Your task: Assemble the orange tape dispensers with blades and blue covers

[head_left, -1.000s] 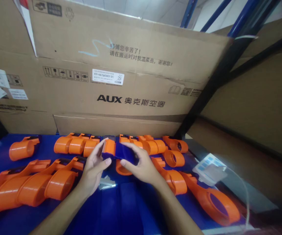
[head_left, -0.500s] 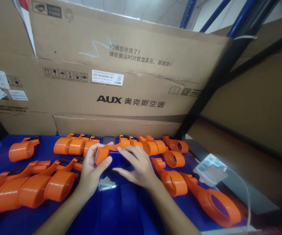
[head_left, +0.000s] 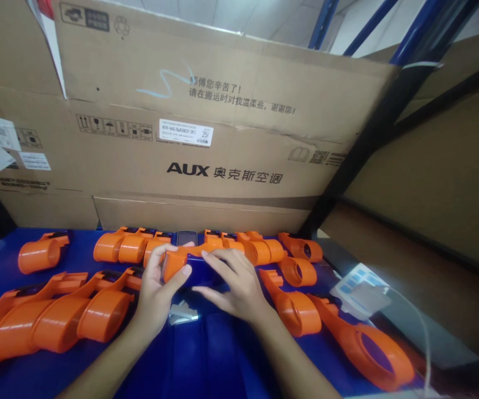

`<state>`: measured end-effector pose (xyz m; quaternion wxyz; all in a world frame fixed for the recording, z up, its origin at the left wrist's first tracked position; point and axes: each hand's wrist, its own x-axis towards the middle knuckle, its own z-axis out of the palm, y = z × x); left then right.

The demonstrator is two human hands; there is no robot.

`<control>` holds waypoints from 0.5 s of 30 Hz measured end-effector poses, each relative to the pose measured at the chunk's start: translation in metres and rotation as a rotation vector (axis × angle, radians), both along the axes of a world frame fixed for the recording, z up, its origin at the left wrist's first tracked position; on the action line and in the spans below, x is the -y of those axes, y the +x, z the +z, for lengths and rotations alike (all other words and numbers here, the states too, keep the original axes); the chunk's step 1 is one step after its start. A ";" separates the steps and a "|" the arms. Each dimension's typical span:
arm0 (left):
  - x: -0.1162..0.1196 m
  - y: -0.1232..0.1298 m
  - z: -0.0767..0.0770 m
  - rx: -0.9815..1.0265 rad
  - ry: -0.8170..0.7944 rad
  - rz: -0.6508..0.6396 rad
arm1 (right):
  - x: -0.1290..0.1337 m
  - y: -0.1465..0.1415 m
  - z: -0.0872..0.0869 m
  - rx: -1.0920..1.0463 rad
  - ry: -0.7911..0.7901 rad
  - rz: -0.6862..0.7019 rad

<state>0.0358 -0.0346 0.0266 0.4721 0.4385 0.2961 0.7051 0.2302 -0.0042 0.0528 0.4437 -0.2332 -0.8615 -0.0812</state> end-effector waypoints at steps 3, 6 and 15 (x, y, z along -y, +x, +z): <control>0.000 0.000 0.000 0.004 0.001 0.001 | 0.000 0.000 0.000 0.006 -0.003 -0.009; 0.000 0.000 -0.001 0.004 -0.005 -0.011 | 0.002 -0.001 0.002 0.003 -0.013 -0.015; 0.002 0.000 -0.009 -0.328 0.131 -0.196 | 0.002 -0.004 -0.012 -0.529 -0.382 0.049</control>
